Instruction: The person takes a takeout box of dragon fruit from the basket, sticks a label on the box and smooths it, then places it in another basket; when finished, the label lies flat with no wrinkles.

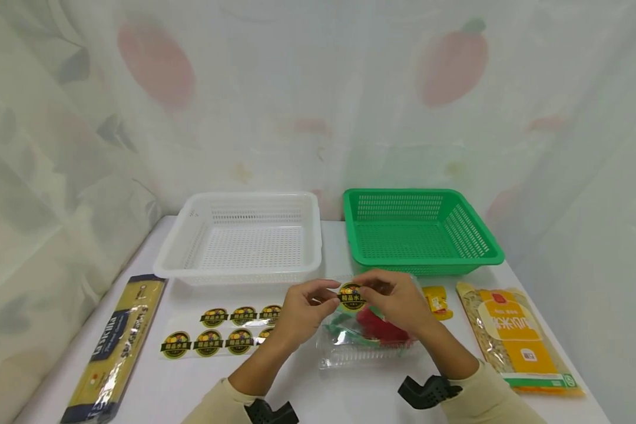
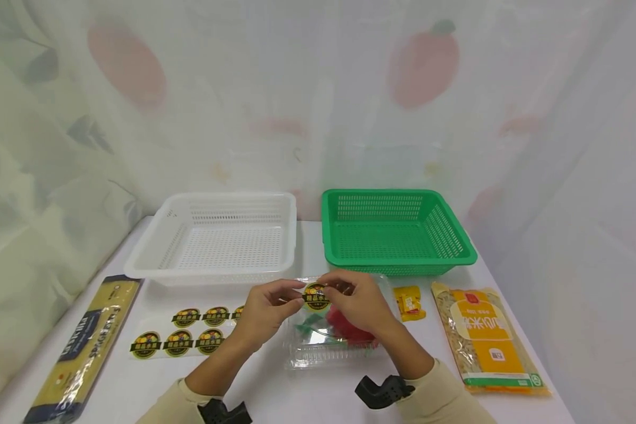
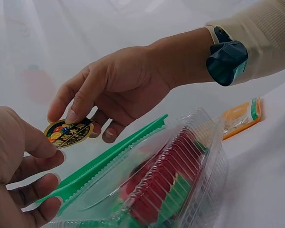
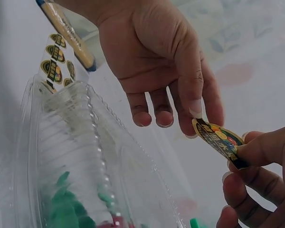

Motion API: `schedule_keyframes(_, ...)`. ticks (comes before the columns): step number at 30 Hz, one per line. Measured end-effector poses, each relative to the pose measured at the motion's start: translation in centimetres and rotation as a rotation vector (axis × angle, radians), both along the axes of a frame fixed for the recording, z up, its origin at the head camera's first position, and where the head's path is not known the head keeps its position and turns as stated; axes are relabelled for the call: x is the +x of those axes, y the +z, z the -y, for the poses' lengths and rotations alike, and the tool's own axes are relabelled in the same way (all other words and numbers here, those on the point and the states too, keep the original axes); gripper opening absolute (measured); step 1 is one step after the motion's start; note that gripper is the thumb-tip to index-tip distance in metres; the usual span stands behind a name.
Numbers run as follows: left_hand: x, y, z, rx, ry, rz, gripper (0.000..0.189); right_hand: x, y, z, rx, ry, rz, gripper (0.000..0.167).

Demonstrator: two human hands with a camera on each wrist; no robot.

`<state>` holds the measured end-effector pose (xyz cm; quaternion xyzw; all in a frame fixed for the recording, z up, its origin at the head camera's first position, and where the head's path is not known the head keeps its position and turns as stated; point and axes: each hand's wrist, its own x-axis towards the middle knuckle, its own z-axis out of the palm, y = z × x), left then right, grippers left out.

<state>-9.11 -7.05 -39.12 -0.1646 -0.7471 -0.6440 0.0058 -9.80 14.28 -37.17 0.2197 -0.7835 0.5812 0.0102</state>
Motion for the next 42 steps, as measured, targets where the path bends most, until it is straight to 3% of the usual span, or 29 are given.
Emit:
schedule_keyframes(9, -0.3, -0.8, -1.4, -0.077, 0.013, -0.111, 0.024, -0.1, -0.6, -1.1, 0.030, -0.031, 0.046, 0.016)
schedule_keyframes(23, -0.8, -1.8, -3.2, -0.220, 0.046, -0.320, 0.025, -0.4, -1.1, -2.4, 0.116, -0.093, 0.017, 0.015)
schedule_keyframes(33, -0.6, -1.9, -4.1, -0.262, 0.055, -0.236, 0.025, -0.5, -1.9, -2.9, 0.174, -0.138, -0.045, 0.014)
schedule_keyframes(42, -0.8, -2.3, -4.6, -0.329, 0.068, -0.290, 0.024, -0.5, -2.6, -3.1, 0.244, -0.175, -0.095, 0.017)
